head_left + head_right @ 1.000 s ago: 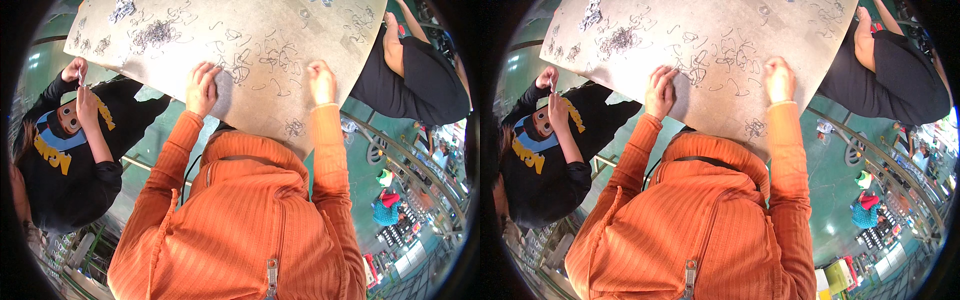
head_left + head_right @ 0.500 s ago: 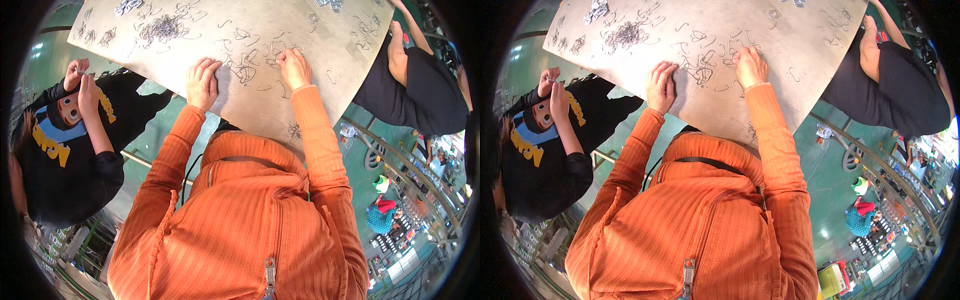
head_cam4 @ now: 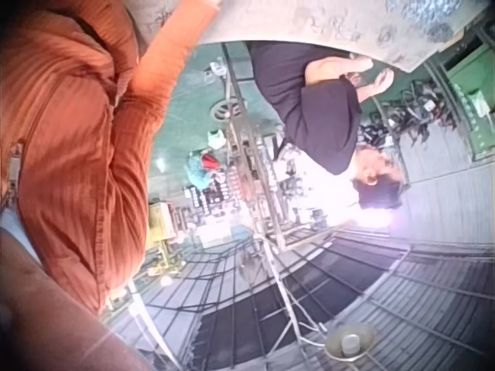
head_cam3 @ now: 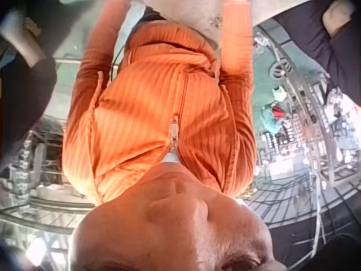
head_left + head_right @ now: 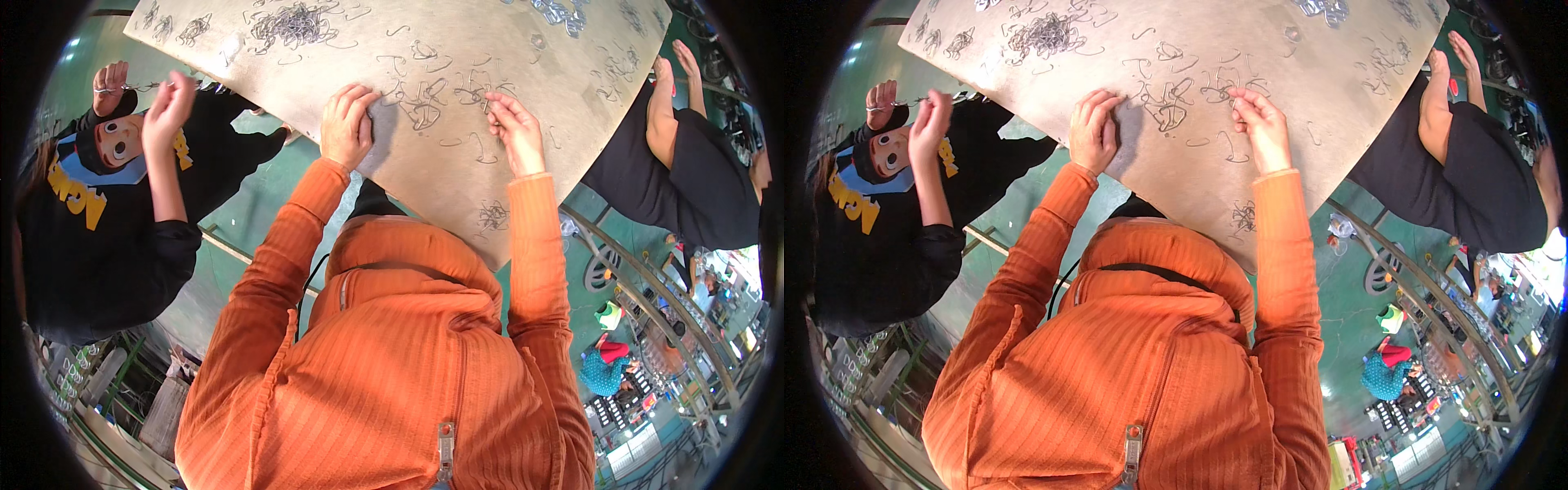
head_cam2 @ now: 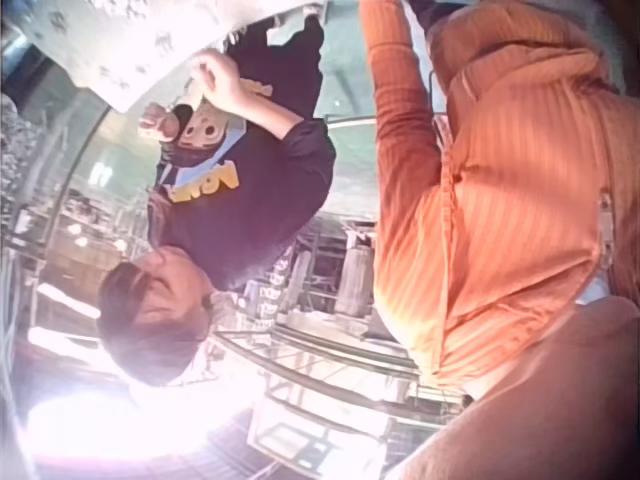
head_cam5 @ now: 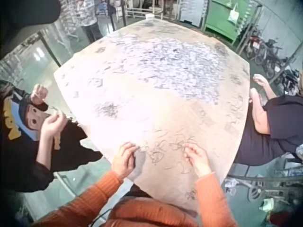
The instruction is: The person dumps plastic buckles from baskets onto a sorting table, then walks across the workshop and strings metal buckles onto wire hooks by hand at another work table.
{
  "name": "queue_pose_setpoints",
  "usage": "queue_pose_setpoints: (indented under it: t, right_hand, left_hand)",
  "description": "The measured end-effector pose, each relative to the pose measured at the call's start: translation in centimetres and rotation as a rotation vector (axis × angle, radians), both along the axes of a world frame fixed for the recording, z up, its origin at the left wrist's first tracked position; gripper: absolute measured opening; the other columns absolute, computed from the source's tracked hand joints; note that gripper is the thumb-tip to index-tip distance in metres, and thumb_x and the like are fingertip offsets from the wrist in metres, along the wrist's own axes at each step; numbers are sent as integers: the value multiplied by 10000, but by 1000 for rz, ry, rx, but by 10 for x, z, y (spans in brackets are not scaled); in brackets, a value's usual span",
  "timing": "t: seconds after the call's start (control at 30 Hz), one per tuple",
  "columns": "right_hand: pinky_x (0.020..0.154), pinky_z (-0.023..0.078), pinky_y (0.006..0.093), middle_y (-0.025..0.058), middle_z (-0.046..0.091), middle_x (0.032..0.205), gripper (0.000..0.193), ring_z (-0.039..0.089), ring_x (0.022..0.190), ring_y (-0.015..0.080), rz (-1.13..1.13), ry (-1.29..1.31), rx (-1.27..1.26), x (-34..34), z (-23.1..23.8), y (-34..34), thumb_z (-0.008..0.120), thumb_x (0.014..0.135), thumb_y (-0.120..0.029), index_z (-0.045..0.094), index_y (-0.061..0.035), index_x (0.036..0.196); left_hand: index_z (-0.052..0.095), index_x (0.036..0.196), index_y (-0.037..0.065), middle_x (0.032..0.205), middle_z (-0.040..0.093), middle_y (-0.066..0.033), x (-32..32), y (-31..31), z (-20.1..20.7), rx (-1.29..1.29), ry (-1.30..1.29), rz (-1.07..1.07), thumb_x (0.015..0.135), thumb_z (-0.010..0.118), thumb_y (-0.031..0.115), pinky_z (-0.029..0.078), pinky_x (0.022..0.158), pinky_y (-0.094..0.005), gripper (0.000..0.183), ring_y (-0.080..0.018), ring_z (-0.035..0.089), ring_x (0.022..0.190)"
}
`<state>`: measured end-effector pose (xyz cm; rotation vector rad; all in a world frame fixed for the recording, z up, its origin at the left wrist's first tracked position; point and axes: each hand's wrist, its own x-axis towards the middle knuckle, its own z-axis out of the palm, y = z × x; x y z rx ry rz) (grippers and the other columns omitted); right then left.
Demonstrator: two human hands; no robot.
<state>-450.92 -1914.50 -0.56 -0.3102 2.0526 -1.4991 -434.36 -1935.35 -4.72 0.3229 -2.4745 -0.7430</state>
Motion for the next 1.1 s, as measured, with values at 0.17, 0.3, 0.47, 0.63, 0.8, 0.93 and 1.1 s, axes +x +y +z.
queue_pose_setpoints:
  t: [0.17, 0.3, 0.47, 0.63, 0.8, 0.93, 1.1]
  right_hand:
    - [594, 420, 223, -4, 541, 734, 94, 526, 702, 99, 34, -433, -259, 10, -4, -30, 576, 777, -70, 556, -37, 863]
    - [581, 422, 254, 17, 538, 713, 87, 511, 644, 118, 330, 217, 176, 2, -18, -69, 595, 753, -91, 564, -46, 820]
    - [672, 456, 355, 81, 573, 807, 121, 565, 789, 265, 624, 663, 469, 2, -12, -81, 604, 740, -95, 580, -63, 854]
    - [689, 446, 359, 115, 571, 840, 101, 562, 802, 278, 716, 781, 550, 2, -13, -79, 580, 751, -93, 572, -46, 840]
    - [633, 429, 306, 98, 563, 850, 60, 559, 767, 212, 501, 381, 326, 4, 3, -55, 543, 785, -74, 555, -37, 831]
    - [575, 376, 217, 30, 530, 861, 119, 507, 755, 103, 174, -646, -446, 0, 8, -34, 506, 843, -96, 506, -54, 954]
    - [535, 367, 212, -14, 495, 719, 197, 490, 658, 91, 279, -546, -284, -2, -2, -51, 576, 797, -134, 544, -45, 971]
  left_hand:
    - [552, 997, 90, 1043, 526, -72, 15, 0, 1, 0, -44, 0, 654, 505, -11, 372, 857, -382, 361, -274, 469, 1040]
    - [553, 980, 73, 1023, 536, -85, 18, -1, 1, 2, -12, -38, 655, 503, -12, 372, 856, -383, 340, -281, 478, 1027]
    - [560, 958, 62, 1012, 545, -92, 28, -3, 2, -3, -14, -23, 647, 496, -17, 383, 844, -381, 328, -283, 486, 1015]
    - [538, 993, 103, 1032, 524, -61, 27, -4, 2, 8, -42, -49, 608, 527, -21, 365, 848, -379, 405, -254, 467, 1040]
    - [538, 993, 107, 1031, 524, -60, 28, -4, 3, 9, -53, -60, 607, 522, -23, 363, 840, -379, 408, -251, 467, 1041]
    - [549, 985, 101, 1027, 533, -61, 28, -4, 6, -1, -56, -59, 632, 504, -18, 366, 833, -373, 375, -256, 474, 1032]
    - [560, 981, 95, 1022, 543, -64, 37, -4, 10, -17, -67, -77, 652, 487, -12, 365, 829, -366, 354, -260, 482, 1022]
